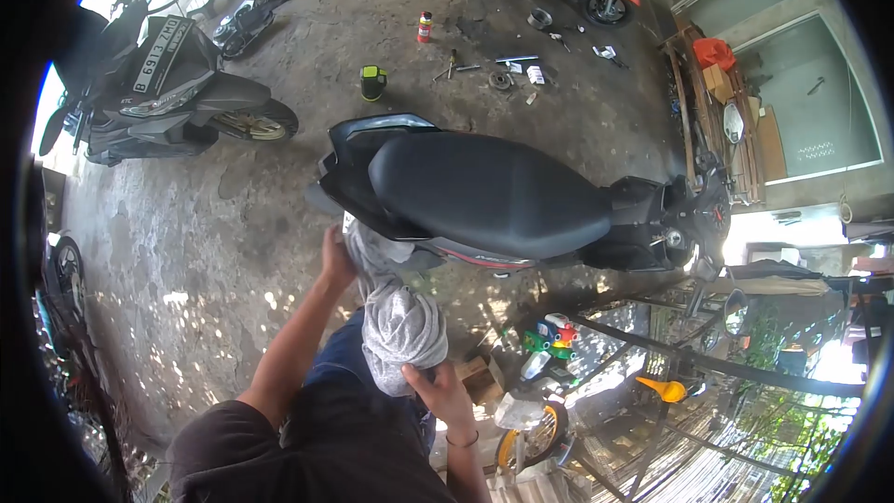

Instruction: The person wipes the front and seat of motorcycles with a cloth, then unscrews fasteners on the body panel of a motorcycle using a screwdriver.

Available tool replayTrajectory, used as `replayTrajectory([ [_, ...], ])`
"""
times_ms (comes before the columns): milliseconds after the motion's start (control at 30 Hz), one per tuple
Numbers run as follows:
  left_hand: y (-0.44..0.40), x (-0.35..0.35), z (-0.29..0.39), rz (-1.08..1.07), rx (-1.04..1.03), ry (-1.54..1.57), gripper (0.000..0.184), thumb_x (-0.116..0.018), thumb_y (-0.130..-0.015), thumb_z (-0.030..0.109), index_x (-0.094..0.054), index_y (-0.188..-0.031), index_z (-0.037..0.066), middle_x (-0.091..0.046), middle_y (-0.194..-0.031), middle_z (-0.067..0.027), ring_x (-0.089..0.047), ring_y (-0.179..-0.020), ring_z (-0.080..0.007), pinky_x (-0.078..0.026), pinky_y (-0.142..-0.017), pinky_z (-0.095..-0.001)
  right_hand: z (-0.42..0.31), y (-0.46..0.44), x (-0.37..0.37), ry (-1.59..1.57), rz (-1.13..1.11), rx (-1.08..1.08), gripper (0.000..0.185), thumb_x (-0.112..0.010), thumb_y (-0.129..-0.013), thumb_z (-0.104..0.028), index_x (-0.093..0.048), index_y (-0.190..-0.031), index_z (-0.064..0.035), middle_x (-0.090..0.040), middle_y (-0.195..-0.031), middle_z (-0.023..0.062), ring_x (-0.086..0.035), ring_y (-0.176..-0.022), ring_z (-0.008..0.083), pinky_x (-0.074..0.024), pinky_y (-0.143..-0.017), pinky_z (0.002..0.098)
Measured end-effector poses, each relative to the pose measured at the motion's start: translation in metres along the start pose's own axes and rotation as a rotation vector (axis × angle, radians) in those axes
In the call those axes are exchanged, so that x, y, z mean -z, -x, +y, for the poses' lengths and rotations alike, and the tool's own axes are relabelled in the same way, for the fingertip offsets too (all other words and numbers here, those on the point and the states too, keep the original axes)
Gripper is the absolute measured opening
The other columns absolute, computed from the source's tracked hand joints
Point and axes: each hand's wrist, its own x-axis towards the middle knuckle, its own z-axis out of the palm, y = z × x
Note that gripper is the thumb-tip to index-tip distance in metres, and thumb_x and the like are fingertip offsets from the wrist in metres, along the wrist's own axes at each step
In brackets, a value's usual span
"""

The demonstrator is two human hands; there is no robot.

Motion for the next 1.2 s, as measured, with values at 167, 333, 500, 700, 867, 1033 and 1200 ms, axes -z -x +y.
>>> replayTrajectory([
  [167,0.042,-0.028,0.098,-0.112,-0.316,0.018,0.062,-0.038,-0.085,0.052,-0.047,-0.123,0.003,-0.054,-0.121,-0.0114,-0.050,-0.112,-0.0268,-0.035,-0.098,-0.0397,-0.010,-0.013,-0.008,-0.073,-0.016,0.085,0.037,-0.061,-0.083,-0.017,-0.050,-0.112,0.0042,-0.057,-0.107,0.0085,-0.051,-0.099,0.0146,-0.0385,-0.089,0.0294],
  [333,0.020,-0.056,0.155,-0.212,-0.579,0.002,0.057,-0.037,-0.089,0.050,-0.047,-0.123,0.006,-0.055,-0.118,-0.0104,-0.052,-0.109,-0.0234,-0.039,-0.095,-0.0361,-0.022,-0.017,-0.011,-0.105,-0.027,0.074,0.042,-0.061,-0.084,-0.015,-0.046,-0.118,0.0047,-0.054,-0.114,0.0087,-0.048,-0.106,0.0146,-0.0360,-0.092,0.0291],
  [500,-0.032,-0.106,0.164,0.052,-0.666,-0.405,0.056,-0.043,-0.088,0.049,-0.048,-0.124,0.007,-0.056,-0.113,-0.0066,-0.055,-0.101,-0.0178,-0.042,-0.089,-0.0302,-0.051,-0.020,-0.024,-0.202,0.019,0.124,0.049,-0.058,-0.081,-0.011,-0.041,-0.124,0.0061,-0.050,-0.121,0.0105,-0.045,-0.112,0.0169,-0.0329,-0.096,0.0300],
  [700,-0.090,-0.094,0.155,0.154,-0.552,-0.778,0.045,-0.049,-0.089,0.040,-0.061,-0.110,0.002,-0.062,-0.093,-0.0041,-0.055,-0.081,-0.0099,-0.043,-0.073,-0.0240,-0.050,-0.031,-0.029,-0.093,-0.030,0.211,0.042,-0.062,-0.083,-0.017,-0.048,-0.115,0.0050,-0.056,-0.110,0.0095,-0.050,-0.100,0.0147,-0.0391,-0.087,0.0296],
  [867,-0.087,-0.084,0.151,0.252,-0.714,-0.977,0.044,-0.048,-0.091,0.037,-0.061,-0.105,-0.003,-0.063,-0.087,-0.0042,-0.054,-0.077,-0.0096,-0.043,-0.074,-0.0244,-0.035,-0.027,-0.026,-0.038,-0.060,0.144,0.044,-0.062,-0.084,-0.021,-0.048,-0.115,0.0056,-0.056,-0.109,0.0103,-0.051,-0.099,0.0147,-0.0399,-0.086,0.0299],
  [1033,-0.082,-0.058,0.156,0.435,-0.713,-1.176,0.048,-0.045,-0.091,0.039,-0.059,-0.105,-0.005,-0.064,-0.093,-0.0167,-0.060,-0.089,-0.0208,-0.043,-0.080,-0.0306,-0.023,-0.031,-0.026,-0.048,0.021,0.196,0.045,-0.063,-0.083,-0.021,-0.047,-0.117,0.0044,-0.058,-0.105,0.0098,-0.053,-0.095,0.0151,-0.0420,-0.083,0.0297],
  [1200,-0.075,-0.054,0.158,0.463,-0.632,-1.386,0.063,-0.034,-0.091,0.050,-0.056,-0.109,-0.007,-0.059,-0.106,-0.0256,-0.054,-0.108,-0.0301,-0.036,-0.092,-0.0332,-0.022,-0.039,-0.018,-0.108,-0.007,0.089,0.041,-0.063,-0.083,-0.019,-0.049,-0.114,0.0031,-0.059,-0.096,0.0055,-0.053,-0.083,0.0103,-0.0432,-0.074,0.0257],
])
